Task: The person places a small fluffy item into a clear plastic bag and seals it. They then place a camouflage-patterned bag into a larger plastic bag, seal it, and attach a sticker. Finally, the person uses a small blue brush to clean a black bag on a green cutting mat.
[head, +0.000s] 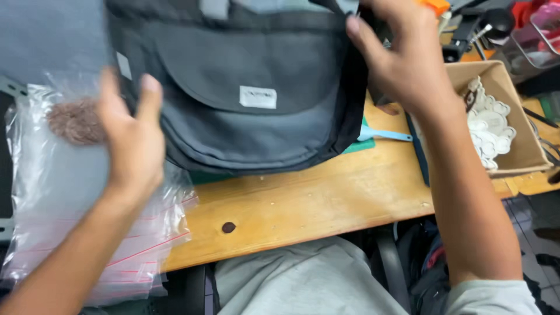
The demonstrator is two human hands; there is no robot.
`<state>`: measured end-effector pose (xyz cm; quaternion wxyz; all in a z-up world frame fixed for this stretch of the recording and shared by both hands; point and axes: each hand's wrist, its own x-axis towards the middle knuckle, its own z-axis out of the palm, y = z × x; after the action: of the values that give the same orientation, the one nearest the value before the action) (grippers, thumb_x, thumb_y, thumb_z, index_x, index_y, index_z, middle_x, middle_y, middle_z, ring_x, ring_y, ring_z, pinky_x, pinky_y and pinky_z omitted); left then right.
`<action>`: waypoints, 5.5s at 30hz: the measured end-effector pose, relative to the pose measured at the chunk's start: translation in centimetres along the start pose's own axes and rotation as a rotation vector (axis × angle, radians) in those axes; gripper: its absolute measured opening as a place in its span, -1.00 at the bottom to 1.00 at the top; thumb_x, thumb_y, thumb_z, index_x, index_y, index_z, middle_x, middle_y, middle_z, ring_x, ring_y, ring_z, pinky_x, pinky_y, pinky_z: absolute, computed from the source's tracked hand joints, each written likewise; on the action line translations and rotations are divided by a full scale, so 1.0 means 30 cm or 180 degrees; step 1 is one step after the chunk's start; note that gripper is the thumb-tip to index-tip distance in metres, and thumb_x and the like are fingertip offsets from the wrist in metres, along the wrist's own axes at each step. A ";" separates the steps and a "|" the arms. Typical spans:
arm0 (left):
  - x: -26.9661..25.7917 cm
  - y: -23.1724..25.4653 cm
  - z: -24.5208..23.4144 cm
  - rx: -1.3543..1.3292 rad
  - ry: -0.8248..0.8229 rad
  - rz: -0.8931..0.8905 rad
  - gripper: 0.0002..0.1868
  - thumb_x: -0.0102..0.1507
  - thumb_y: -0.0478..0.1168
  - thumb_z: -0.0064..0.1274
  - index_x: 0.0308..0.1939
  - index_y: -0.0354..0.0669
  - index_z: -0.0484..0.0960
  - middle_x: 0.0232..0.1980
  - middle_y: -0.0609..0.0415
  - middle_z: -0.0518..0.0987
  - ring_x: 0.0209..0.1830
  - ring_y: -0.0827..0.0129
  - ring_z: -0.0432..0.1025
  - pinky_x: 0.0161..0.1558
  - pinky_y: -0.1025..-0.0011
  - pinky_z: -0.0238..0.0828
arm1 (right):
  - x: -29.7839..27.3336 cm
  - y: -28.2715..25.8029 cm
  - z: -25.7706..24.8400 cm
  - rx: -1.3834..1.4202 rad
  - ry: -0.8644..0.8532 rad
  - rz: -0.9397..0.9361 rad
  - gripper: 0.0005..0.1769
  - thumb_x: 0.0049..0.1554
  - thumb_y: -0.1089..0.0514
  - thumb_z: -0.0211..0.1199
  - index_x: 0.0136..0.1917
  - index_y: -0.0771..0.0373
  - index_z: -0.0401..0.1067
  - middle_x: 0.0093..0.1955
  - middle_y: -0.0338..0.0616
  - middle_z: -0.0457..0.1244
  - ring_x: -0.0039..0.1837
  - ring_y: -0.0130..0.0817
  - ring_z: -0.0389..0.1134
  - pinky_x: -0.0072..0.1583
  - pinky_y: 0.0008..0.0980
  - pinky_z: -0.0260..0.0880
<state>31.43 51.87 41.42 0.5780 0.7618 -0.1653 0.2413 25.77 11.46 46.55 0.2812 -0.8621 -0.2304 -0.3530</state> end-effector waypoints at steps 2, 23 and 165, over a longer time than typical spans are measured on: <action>-0.128 -0.114 0.036 -0.0215 -0.0349 -0.0521 -0.64 0.59 -0.29 0.01 0.47 -0.21 0.47 0.46 -0.08 0.62 0.46 0.27 0.48 0.54 0.30 0.36 | -0.094 0.052 0.050 -0.0101 -0.0332 -0.0018 -0.64 0.50 0.53 0.32 0.53 0.53 0.53 0.46 0.30 0.44 0.48 0.17 0.47 0.53 0.01 0.40; -0.502 -0.093 0.068 0.2621 -0.1353 -0.0367 -0.31 0.54 0.11 0.07 0.66 -0.19 0.43 0.58 -0.42 0.41 0.33 -0.39 0.47 0.19 -0.19 0.51 | -0.385 0.064 0.173 -0.0829 -0.1521 0.1340 -0.44 0.47 0.34 0.17 0.71 0.21 0.38 0.17 0.14 0.23 0.10 0.38 0.35 0.07 0.23 0.36; -0.169 -0.202 0.050 0.2081 -0.1990 -0.1360 -0.16 0.37 -0.49 0.03 0.75 -0.49 0.18 0.10 -0.49 0.74 -0.06 -0.46 0.71 -0.09 -0.27 0.69 | -0.069 -0.048 0.879 0.0245 -0.1936 0.1037 -0.85 0.30 0.12 0.42 0.15 -0.02 0.62 -0.03 -0.07 0.53 0.10 0.21 0.57 0.10 0.21 0.58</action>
<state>30.72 51.97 33.42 0.2682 0.9558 -0.0867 -0.0832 36.22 29.20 29.86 0.2846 -0.9421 -0.1761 -0.0214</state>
